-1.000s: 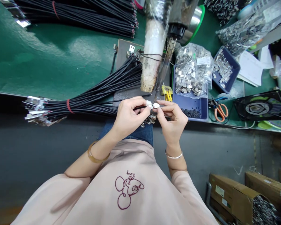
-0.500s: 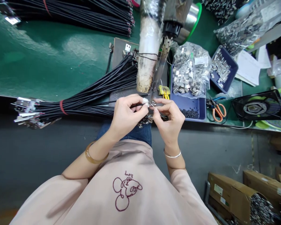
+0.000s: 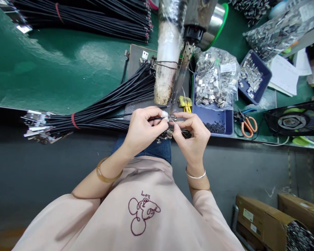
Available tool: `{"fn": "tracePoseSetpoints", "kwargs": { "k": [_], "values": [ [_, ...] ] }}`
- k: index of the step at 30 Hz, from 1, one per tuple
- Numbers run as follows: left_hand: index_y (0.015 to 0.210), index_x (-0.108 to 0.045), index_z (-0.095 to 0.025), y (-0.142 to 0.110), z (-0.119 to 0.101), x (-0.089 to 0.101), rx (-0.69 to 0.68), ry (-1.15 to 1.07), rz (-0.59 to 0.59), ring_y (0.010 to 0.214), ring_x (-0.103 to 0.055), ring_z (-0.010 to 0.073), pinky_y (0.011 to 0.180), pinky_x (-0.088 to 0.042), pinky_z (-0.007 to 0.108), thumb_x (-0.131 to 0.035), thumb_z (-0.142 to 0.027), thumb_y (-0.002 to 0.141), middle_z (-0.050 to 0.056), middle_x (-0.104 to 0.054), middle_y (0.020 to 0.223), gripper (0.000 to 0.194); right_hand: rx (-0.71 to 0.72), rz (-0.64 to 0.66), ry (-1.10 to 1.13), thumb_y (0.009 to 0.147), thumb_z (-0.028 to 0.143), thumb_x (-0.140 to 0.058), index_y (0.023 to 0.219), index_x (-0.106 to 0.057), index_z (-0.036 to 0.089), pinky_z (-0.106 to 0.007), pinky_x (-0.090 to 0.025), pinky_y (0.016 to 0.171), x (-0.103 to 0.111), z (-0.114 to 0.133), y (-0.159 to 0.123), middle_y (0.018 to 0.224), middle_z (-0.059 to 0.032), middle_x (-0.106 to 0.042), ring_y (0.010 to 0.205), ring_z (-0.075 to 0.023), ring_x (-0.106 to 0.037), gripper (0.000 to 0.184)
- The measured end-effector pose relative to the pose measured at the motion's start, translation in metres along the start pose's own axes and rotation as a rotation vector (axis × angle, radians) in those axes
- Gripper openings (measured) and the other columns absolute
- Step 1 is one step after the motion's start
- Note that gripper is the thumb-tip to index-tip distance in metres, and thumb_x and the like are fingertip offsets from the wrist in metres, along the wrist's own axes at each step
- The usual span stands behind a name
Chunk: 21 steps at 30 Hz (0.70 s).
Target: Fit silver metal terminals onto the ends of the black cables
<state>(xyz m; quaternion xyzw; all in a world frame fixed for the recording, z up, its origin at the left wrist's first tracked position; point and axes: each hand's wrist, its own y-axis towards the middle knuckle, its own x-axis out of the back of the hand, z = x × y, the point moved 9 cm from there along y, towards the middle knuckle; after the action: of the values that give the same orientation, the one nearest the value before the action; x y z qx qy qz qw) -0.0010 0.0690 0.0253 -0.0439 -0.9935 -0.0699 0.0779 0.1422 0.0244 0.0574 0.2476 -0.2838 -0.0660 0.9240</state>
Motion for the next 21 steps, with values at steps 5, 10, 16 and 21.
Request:
{"fn": "tracePoseSetpoints", "kwargs": {
  "k": [5, 10, 16, 21],
  "values": [
    [0.058, -0.060, -0.013, -0.001, 0.000, 0.001, 0.008, -0.007, -0.004, 0.049, -0.031, 0.0042, 0.044, -0.023, 0.019, -0.060, -0.014, 0.069, -0.005, -0.040, 0.053, 0.011, -0.026, -0.005, 0.003, 0.086, 0.012, -0.066, 0.080, -0.062, 0.021, -0.026, -0.062, 0.067, 0.000, -0.001, 0.001, 0.098, -0.0023, -0.074, 0.087, -0.0139, -0.072, 0.012],
    [0.062, -0.065, -0.013, 0.001, -0.001, 0.001, 0.006, -0.020, -0.019, 0.049, -0.032, 0.0045, 0.045, -0.025, 0.018, -0.060, -0.013, 0.069, -0.006, -0.040, 0.053, 0.008, -0.030, -0.008, -0.032, 0.087, 0.014, -0.067, 0.079, -0.064, 0.021, -0.026, -0.061, 0.065, -0.001, 0.000, 0.004, 0.097, -0.0024, -0.074, 0.088, -0.0147, -0.072, 0.011],
    [0.063, -0.067, -0.013, 0.002, -0.005, 0.005, -0.015, -0.033, -0.052, 0.050, -0.033, 0.0047, 0.045, -0.025, 0.018, -0.060, -0.012, 0.068, -0.004, -0.044, 0.055, 0.008, 0.009, -0.010, -0.081, 0.085, 0.012, -0.069, 0.078, -0.065, 0.021, -0.030, -0.062, 0.075, 0.001, 0.008, 0.008, 0.098, -0.0027, -0.075, 0.093, -0.0164, -0.072, 0.012],
    [0.064, -0.067, -0.014, 0.000, 0.006, 0.001, 0.032, -0.027, -0.007, 0.050, -0.033, 0.0053, 0.046, -0.026, 0.019, -0.061, -0.013, 0.068, -0.004, -0.044, 0.055, 0.006, -0.036, 0.020, -0.022, 0.085, 0.013, -0.067, 0.076, -0.061, 0.022, -0.033, -0.063, 0.076, 0.001, 0.002, 0.004, 0.099, -0.0034, -0.074, 0.091, -0.0180, -0.073, 0.014]
  ]
}}
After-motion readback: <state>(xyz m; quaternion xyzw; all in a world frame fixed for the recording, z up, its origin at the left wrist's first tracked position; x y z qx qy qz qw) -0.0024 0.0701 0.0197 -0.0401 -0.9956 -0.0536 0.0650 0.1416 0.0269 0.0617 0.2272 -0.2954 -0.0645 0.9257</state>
